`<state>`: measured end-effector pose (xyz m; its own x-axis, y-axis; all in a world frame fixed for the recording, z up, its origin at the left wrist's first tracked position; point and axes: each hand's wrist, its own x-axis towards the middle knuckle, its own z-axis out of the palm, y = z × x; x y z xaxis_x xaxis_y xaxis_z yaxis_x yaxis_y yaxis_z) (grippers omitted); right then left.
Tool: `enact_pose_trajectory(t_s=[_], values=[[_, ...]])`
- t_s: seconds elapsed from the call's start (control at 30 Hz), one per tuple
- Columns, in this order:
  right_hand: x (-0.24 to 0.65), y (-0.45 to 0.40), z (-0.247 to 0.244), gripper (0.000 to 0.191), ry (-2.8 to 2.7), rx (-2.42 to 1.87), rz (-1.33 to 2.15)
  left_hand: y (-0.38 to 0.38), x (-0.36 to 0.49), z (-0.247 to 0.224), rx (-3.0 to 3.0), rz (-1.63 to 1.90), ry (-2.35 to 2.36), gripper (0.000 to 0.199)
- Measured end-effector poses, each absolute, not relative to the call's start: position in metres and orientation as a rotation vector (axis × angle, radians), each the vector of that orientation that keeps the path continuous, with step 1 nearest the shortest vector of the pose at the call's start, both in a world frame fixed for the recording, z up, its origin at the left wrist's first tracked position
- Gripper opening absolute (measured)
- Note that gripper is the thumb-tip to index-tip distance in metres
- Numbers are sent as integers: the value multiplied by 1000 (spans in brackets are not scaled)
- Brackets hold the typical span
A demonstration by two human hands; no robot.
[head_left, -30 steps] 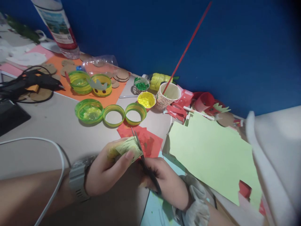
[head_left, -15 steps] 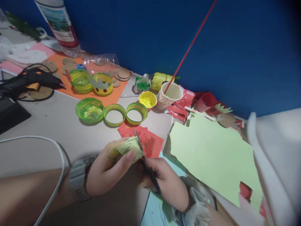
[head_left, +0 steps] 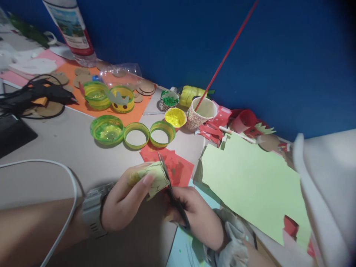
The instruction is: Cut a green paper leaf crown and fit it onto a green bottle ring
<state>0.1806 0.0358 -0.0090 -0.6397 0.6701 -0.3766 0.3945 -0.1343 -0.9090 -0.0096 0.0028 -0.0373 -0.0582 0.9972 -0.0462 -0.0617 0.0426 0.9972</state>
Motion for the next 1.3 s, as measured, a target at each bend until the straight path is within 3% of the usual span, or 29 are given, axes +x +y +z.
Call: enact_pose_trajectory(t_s=[0.3,0.6,0.83,0.97,1.3], values=[[179,36,-8,68,-1889,-1228,1842,15,-7,-22,1203,1219,1012,33],[179,37,-7,52,-1898,-1272,1867,23,-7,-8,1288,1133,921,39],[179,37,-8,56,-1884,-1296,1887,12,-13,-29,1193,1206,988,33],[180,37,-10,59,-1877,-1276,1889,2,-15,-46,994,1288,1152,17],[180,36,-10,52,-1867,-1276,1909,13,-9,-28,1150,1289,1067,25]])
